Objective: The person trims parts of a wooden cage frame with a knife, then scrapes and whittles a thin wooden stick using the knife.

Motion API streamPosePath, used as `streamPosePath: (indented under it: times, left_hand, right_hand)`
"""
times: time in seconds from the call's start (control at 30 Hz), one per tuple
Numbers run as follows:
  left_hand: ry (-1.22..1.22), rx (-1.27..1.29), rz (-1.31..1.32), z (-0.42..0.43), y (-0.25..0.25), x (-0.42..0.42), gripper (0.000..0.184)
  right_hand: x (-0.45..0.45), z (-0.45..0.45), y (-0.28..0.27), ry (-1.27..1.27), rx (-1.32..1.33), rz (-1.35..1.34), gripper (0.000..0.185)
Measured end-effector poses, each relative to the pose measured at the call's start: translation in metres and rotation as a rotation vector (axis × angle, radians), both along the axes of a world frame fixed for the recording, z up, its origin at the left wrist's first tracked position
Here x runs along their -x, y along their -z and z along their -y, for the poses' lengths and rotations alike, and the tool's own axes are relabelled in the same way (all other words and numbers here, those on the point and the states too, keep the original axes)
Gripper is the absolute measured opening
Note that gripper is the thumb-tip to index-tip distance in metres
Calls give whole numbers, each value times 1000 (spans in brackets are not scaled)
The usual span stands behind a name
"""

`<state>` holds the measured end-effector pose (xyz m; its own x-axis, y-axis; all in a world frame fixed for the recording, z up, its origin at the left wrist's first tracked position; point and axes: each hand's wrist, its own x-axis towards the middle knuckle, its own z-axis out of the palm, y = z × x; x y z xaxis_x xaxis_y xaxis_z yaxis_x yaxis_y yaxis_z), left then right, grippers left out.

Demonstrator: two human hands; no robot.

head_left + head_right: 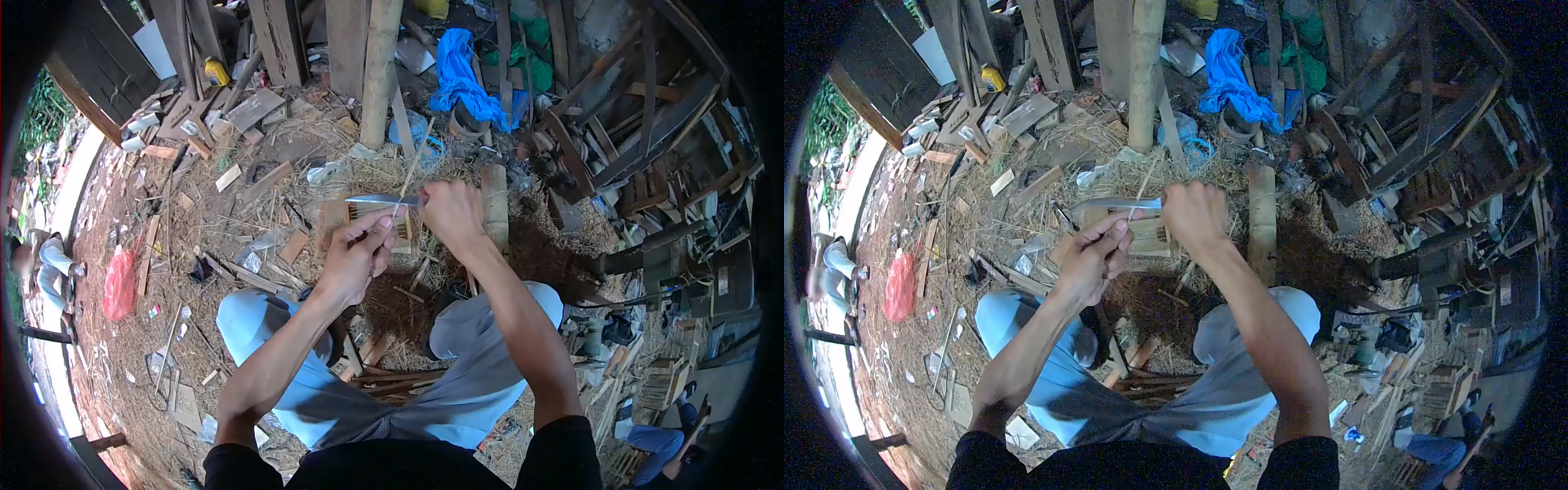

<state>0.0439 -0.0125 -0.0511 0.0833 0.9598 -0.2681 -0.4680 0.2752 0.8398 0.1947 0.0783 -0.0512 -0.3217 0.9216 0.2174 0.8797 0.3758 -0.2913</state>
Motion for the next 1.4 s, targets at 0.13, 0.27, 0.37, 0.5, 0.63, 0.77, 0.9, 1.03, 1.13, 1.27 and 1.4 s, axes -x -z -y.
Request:
streamPosePath:
  times: [0.13,0.27,0.37,0.5,0.63,0.77,0.9,1.03,1.13,1.27,1.4]
  left_hand:
    - [51,-5,-21,5,-9,7,30]
    - [98,38,-75,5,-9,5,27]
    - [93,53,-27,3,-4,3,28]
    - [55,-25,-145,1,-3,4,27]
    - [-73,-77,-167,-2,6,3,26]
    - [-117,-43,-100,-2,3,3,27]
    - [-112,22,-33,-2,-9,2,26]
    - [-93,-10,-136,4,-7,1,24]
    - [-61,-1,-209,3,-7,0,24]
    - [-53,-30,-212,-1,0,-3,24]
    - [-88,1,-235,2,2,-3,24]
  right_hand:
    - [-18,-28,-7,157,21,74,19]
    - [-46,-47,-11,248,-71,175,26]
    - [-45,-47,-11,262,-105,229,28]
    - [-32,-43,-12,271,-1,53,24]
    - [0,-11,-9,1,50,111,20]
    - [21,14,-9,-159,-94,147,17]
    - [17,-5,-8,-62,-80,89,18]
    - [-1,-30,-8,120,-109,101,19]
    - [-15,-39,-7,210,-157,84,19]
    - [-5,-25,-16,122,-42,139,19]
    - [2,-26,-5,88,-123,147,19]
